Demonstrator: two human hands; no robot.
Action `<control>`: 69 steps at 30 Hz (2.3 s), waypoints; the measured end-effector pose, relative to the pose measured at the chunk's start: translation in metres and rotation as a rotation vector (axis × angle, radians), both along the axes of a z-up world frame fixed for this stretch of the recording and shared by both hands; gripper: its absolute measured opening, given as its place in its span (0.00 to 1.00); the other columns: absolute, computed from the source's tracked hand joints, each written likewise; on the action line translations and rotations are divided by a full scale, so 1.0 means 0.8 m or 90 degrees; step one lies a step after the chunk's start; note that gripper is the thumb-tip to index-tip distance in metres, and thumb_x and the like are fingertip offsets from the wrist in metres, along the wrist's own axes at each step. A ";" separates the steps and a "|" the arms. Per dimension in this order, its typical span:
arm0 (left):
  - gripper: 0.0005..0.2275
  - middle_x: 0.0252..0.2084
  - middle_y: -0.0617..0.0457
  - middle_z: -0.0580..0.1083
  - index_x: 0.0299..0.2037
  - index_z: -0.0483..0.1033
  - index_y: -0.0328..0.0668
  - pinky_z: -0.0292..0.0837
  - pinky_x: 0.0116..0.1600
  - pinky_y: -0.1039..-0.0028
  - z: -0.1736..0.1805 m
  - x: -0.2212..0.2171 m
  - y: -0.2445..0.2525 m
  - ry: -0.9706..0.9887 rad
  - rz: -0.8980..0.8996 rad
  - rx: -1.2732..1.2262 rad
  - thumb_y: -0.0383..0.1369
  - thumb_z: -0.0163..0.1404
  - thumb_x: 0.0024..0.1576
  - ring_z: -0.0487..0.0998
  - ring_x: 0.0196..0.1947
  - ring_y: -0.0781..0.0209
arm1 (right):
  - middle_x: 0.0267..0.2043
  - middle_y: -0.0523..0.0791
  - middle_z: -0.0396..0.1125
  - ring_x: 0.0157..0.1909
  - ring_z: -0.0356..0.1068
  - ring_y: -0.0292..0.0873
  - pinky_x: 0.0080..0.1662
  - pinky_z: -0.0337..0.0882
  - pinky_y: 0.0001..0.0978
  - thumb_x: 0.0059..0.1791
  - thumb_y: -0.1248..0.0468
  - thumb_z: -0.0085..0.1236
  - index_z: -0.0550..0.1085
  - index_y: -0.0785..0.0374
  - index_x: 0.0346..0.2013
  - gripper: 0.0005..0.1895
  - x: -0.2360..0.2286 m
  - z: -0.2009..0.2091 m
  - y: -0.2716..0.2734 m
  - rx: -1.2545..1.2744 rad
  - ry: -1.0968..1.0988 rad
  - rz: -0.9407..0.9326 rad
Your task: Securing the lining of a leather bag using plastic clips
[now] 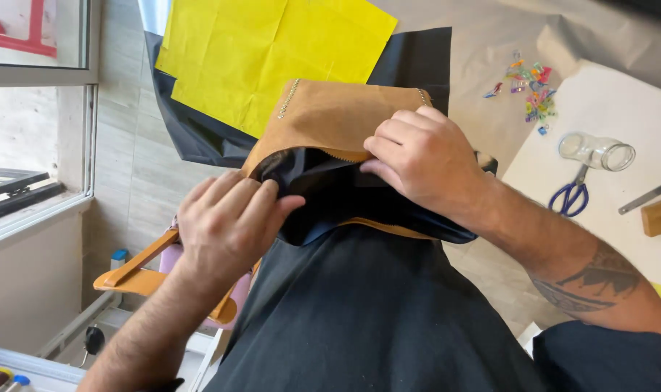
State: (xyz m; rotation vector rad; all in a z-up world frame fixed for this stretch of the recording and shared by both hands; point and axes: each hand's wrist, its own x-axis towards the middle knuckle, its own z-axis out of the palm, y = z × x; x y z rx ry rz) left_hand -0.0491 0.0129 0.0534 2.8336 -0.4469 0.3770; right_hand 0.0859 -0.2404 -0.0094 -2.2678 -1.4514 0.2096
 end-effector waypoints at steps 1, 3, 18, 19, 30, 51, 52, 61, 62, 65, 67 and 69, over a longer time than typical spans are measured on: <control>0.17 0.30 0.57 0.73 0.34 0.77 0.43 0.64 0.35 0.72 -0.005 -0.011 -0.004 -0.004 0.024 0.043 0.47 0.48 0.68 0.78 0.34 0.59 | 0.31 0.45 0.70 0.34 0.69 0.49 0.35 0.66 0.41 0.52 0.61 0.68 0.76 0.60 0.30 0.10 0.002 -0.001 0.005 -0.001 -0.040 0.010; 0.19 0.34 0.53 0.72 0.40 0.78 0.41 0.66 0.40 0.68 -0.034 -0.030 -0.004 -0.014 0.052 0.055 0.48 0.43 0.69 0.77 0.38 0.54 | 0.31 0.42 0.68 0.35 0.69 0.46 0.37 0.68 0.37 0.54 0.58 0.64 0.76 0.57 0.34 0.08 0.006 -0.022 -0.004 0.029 -0.032 -0.025; 0.07 0.41 0.45 0.78 0.35 0.79 0.36 0.77 0.38 0.63 -0.113 0.014 0.028 -0.104 0.068 -0.272 0.30 0.57 0.65 0.82 0.35 0.45 | 0.28 0.46 0.68 0.34 0.72 0.53 0.37 0.72 0.41 0.56 0.64 0.59 0.77 0.58 0.37 0.04 0.047 -0.004 -0.018 -0.031 0.112 -0.129; 0.06 0.38 0.48 0.78 0.35 0.80 0.38 0.77 0.37 0.65 -0.118 0.016 0.030 -0.108 0.074 -0.265 0.29 0.58 0.65 0.82 0.33 0.48 | 0.28 0.46 0.68 0.34 0.72 0.53 0.37 0.73 0.41 0.56 0.64 0.59 0.78 0.59 0.38 0.03 0.048 -0.003 -0.017 -0.037 0.099 -0.127; 0.05 0.40 0.43 0.74 0.50 0.77 0.30 0.72 0.40 0.60 -0.084 0.024 0.036 -0.039 0.067 -0.227 0.22 0.53 0.68 0.75 0.34 0.46 | 0.42 0.44 0.73 0.40 0.72 0.48 0.39 0.68 0.40 0.53 0.55 0.70 0.79 0.59 0.48 0.15 0.040 0.008 0.050 -0.010 -0.179 0.031; 0.03 0.30 0.56 0.76 0.37 0.81 0.47 0.66 0.27 0.55 -0.099 0.089 0.059 0.220 -0.090 -0.230 0.28 0.55 0.56 0.77 0.31 0.46 | 0.31 0.46 0.68 0.33 0.68 0.54 0.31 0.63 0.47 0.57 0.66 0.55 0.72 0.63 0.34 0.08 0.068 0.001 0.056 -0.072 0.083 0.159; 0.04 0.32 0.55 0.77 0.38 0.82 0.47 0.68 0.29 0.54 -0.100 0.094 0.063 0.270 -0.123 -0.233 0.29 0.56 0.54 0.77 0.32 0.44 | 0.30 0.46 0.68 0.32 0.68 0.55 0.32 0.63 0.47 0.56 0.66 0.56 0.72 0.63 0.34 0.07 0.069 0.000 0.056 -0.081 0.114 0.169; 0.16 0.35 0.54 0.78 0.53 0.84 0.60 0.71 0.31 0.52 -0.094 0.105 0.060 0.282 -0.143 -0.213 0.29 0.55 0.56 0.78 0.33 0.40 | 0.43 0.51 0.71 0.40 0.71 0.54 0.41 0.70 0.45 0.56 0.75 0.58 0.78 0.68 0.51 0.09 0.055 0.015 0.067 0.088 0.037 0.132; 0.16 0.35 0.54 0.78 0.53 0.84 0.60 0.71 0.31 0.52 -0.093 0.105 0.058 0.283 -0.145 -0.213 0.29 0.55 0.56 0.78 0.33 0.40 | 0.43 0.51 0.71 0.40 0.71 0.54 0.41 0.70 0.45 0.56 0.75 0.58 0.78 0.68 0.51 0.09 0.056 0.017 0.068 0.088 0.038 0.130; 0.12 0.32 0.54 0.74 0.51 0.83 0.61 0.70 0.27 0.49 -0.090 0.109 0.054 0.296 -0.136 -0.155 0.32 0.53 0.59 0.77 0.30 0.39 | 0.42 0.50 0.72 0.39 0.71 0.55 0.40 0.70 0.44 0.56 0.74 0.58 0.79 0.67 0.44 0.04 0.059 0.020 0.069 0.069 0.042 0.143; 0.08 0.38 0.49 0.78 0.44 0.81 0.52 0.71 0.36 0.46 -0.089 0.112 0.057 0.400 -0.113 -0.128 0.31 0.53 0.55 0.78 0.38 0.36 | 0.40 0.53 0.71 0.41 0.71 0.56 0.43 0.68 0.44 0.55 0.73 0.54 0.77 0.73 0.46 0.08 0.062 0.018 0.071 0.020 0.241 0.156; 0.07 0.38 0.50 0.78 0.42 0.81 0.51 0.72 0.38 0.48 -0.094 0.113 0.056 0.418 -0.109 -0.147 0.30 0.53 0.55 0.78 0.39 0.38 | 0.36 0.50 0.70 0.37 0.70 0.51 0.41 0.66 0.40 0.54 0.71 0.55 0.77 0.71 0.42 0.05 0.069 0.008 0.070 0.005 0.316 0.162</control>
